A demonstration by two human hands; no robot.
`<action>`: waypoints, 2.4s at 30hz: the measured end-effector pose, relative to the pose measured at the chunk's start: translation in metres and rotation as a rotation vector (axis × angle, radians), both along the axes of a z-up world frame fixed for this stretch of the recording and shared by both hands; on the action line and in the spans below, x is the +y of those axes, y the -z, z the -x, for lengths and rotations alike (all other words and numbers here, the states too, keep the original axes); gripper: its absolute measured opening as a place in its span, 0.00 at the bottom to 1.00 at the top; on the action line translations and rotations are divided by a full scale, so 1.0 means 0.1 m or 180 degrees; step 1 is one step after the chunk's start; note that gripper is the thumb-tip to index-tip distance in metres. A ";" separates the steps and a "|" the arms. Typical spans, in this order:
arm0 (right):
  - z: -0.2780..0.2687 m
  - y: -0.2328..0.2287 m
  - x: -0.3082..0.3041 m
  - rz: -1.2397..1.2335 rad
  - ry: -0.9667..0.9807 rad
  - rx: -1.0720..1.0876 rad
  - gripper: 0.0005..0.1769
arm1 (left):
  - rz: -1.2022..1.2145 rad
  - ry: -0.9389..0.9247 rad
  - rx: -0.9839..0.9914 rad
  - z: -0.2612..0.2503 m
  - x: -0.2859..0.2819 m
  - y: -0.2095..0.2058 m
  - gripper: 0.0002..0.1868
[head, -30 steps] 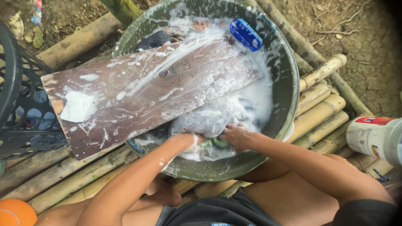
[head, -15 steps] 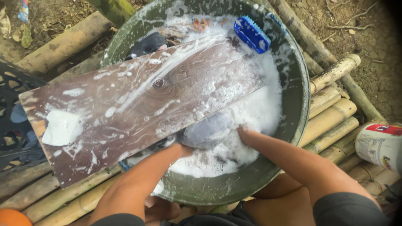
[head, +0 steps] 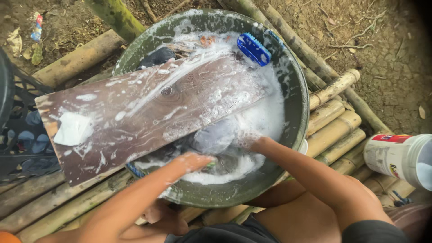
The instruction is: The person washes clothes in a plastic basin using a brush and a wooden board. They scrub a grey shirt and a green cloth against the board, rinse them in the soapy water, and place the items into a black plastic basket.
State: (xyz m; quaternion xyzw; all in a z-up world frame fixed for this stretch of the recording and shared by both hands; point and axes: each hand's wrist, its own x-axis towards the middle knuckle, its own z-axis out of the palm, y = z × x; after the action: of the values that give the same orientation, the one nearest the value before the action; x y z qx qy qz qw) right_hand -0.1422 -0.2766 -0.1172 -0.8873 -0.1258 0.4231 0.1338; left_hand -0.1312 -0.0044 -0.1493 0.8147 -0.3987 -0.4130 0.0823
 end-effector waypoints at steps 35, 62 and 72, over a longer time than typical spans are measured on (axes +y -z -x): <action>0.36 0.55 0.47 0.0777 -0.0976 0.0055 0.57 | -0.0283 -0.0100 -0.0431 0.24 -0.03 -0.77 0.61; 0.06 -2.17 0.93 -0.1642 0.2096 -0.0546 0.13 | 0.2310 -0.1541 -0.0420 0.14 0.00 -0.92 0.78; 0.37 -3.50 0.36 -0.5058 0.3099 -0.2289 0.26 | 0.3537 -0.3210 0.0453 0.04 -0.56 -0.93 0.24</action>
State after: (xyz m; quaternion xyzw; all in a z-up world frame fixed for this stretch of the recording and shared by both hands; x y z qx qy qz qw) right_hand -0.1796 -0.2410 0.2327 -0.5704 -0.0280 -0.1785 0.8012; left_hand -0.1355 -0.0601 -0.0563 0.7084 -0.1208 -0.1150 0.6858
